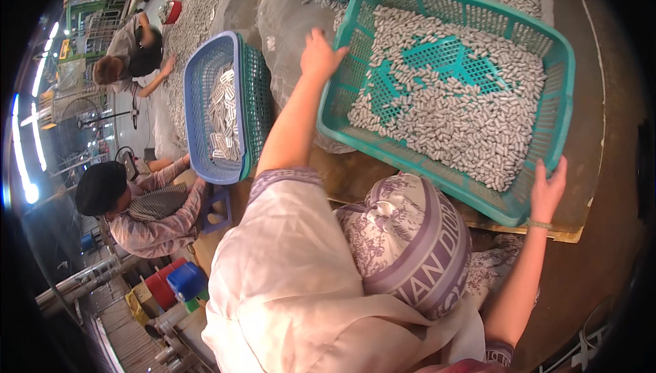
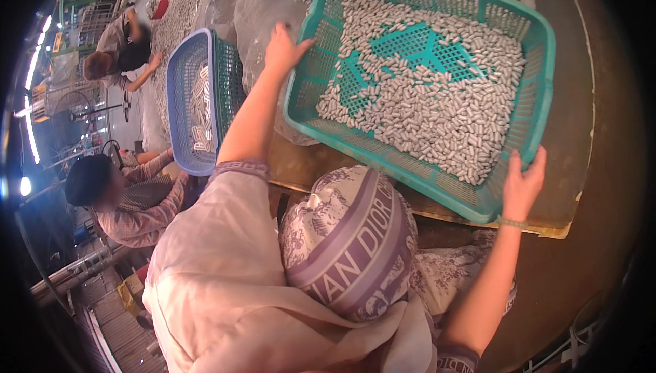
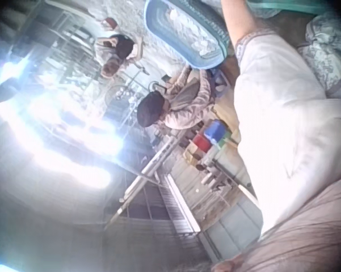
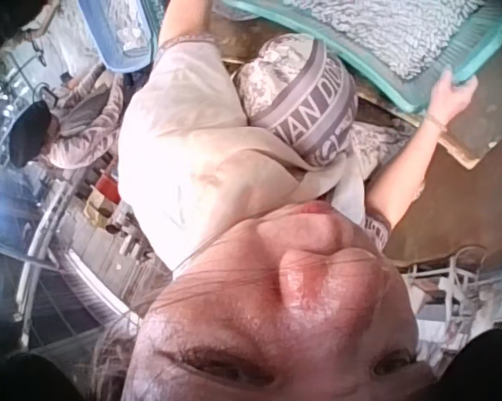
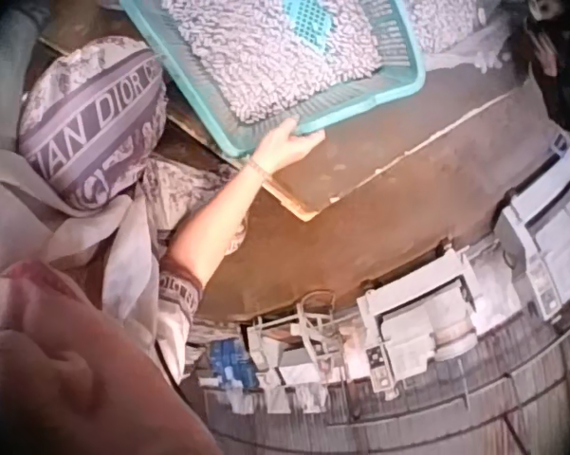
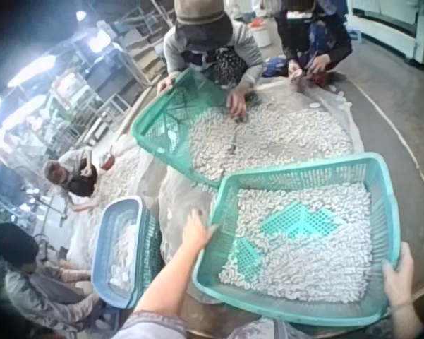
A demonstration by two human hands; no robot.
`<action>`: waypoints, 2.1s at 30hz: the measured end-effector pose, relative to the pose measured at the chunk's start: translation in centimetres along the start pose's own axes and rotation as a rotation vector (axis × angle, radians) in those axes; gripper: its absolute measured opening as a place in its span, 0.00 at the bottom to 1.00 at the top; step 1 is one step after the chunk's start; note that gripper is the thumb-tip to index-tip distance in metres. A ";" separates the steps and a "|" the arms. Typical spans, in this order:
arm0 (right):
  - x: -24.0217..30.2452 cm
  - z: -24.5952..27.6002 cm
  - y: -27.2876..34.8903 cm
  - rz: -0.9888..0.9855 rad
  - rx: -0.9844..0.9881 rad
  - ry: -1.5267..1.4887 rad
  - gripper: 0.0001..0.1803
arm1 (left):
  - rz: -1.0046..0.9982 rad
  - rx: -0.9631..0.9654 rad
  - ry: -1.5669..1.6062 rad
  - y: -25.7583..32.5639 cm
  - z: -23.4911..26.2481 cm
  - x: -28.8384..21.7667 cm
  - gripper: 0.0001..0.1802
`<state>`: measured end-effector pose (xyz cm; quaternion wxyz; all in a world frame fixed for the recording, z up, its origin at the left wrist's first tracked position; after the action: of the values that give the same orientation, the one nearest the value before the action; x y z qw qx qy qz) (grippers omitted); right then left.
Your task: The person sits on the floor and sorts white silkworm cocoons from a large green basket into a smaller blue basket. They use their hands to pick and transfer the cocoons while other workers perform similar tasks nearby.
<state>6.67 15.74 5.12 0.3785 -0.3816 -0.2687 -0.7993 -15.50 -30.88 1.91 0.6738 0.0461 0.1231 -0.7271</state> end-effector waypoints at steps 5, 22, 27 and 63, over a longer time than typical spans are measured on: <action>-4.5 1.2 -1.7 -0.200 -0.070 0.298 0.22 | -0.088 0.037 0.150 -2.1 7.1 -5.6 0.24; -5.3 -0.2 -2.2 -0.102 -0.038 0.188 0.17 | -0.022 0.102 0.144 -2.3 5.2 -3.4 0.20; -3.3 0.2 -3.0 -0.106 0.078 0.077 0.12 | 0.043 0.099 0.164 -1.2 0.7 -1.2 0.21; 0.8 0.2 -1.0 -0.064 0.130 -0.040 0.11 | -0.139 0.090 -0.039 -1.4 -12.6 -6.0 0.06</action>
<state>5.63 16.11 5.74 0.3712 -0.3631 -0.3396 -0.7842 -17.60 -21.95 -8.68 0.6213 0.0535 0.0798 -0.7776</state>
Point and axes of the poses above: each hand's wrist, its own y-axis away from the middle knuckle, its own z-axis out of the back of the hand, x = y × z, the point moved 6 cm from there along -y, towards the middle knuckle, and after that the axes turned 9 degrees about -z, right-handed, at the moved point
